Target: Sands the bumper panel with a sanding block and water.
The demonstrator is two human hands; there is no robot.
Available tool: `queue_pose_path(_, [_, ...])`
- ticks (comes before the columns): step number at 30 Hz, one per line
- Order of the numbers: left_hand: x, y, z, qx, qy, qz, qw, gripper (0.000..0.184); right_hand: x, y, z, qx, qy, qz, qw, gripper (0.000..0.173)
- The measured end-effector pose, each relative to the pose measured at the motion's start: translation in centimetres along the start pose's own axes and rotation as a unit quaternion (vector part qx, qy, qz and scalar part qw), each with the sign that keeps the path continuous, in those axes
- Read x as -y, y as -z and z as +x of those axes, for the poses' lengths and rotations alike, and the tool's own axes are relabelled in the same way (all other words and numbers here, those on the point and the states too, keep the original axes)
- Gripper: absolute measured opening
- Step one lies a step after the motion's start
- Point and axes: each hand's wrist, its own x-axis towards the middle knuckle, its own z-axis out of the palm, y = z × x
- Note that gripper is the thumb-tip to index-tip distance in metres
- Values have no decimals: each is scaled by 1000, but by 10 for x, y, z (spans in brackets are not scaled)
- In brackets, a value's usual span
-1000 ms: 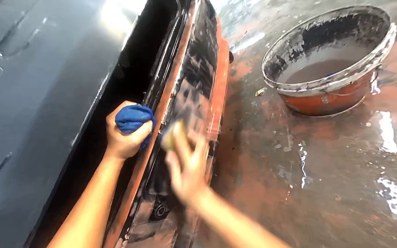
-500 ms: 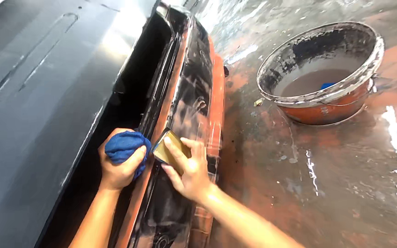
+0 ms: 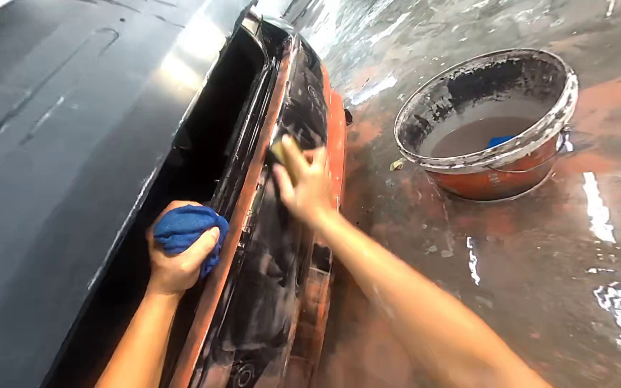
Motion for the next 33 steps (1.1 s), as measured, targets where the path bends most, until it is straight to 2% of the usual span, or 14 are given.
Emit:
queue_pose_path(3, [-5,0,-3,6,3,-4,1000,34,25,10,-10,2,-56,1,998,56])
queue_pose_path(7, [-3,-2,0,-1,-3,-3,1000,34,33,11,-97,-14,88,42,995,54])
queue_pose_path(9, [-2,-1,-1,1,-7,2,1000,35,14,8,-60,0,83,29,996,54])
queue_pose_path(12, [-3,-2,-5,0,-12,11,1000,38,-8,11,33,58,-66,17,996,58])
queue_pose_path(13, [-5,-2,-6,0,-8,13,1000,39,-6,13,38,58,-105,26,992,58])
queue_pose_path(15, [-3,0,-4,2,-6,6,1000,40,15,20,-16,9,-100,33,994,54])
queue_pose_path(18, [5,1,-4,10,-27,0,1000,38,21,11,-172,-66,16,56,996,47])
queue_pose_path(19, [5,3,-3,14,-37,3,999,37,18,6,-196,-67,42,57,995,49])
queue_pose_path(21, [8,5,-3,21,-49,6,999,37,4,1,-169,-64,35,84,994,47])
queue_pose_path(24, [15,9,0,26,-61,13,998,40,-42,-11,-30,-36,-119,110,986,52])
queue_pose_path(26, [15,9,-4,21,-62,23,998,41,-56,-12,23,-12,-205,110,973,55])
queue_pose_path(28, [11,9,-2,37,-70,27,997,37,-30,-4,-12,-29,-196,83,977,54])
queue_pose_path(31, [9,8,2,87,-78,23,993,32,14,7,-162,-77,-79,75,991,44])
queue_pose_path(33, [7,10,4,108,-82,19,991,30,17,8,-211,-67,-26,86,994,43])
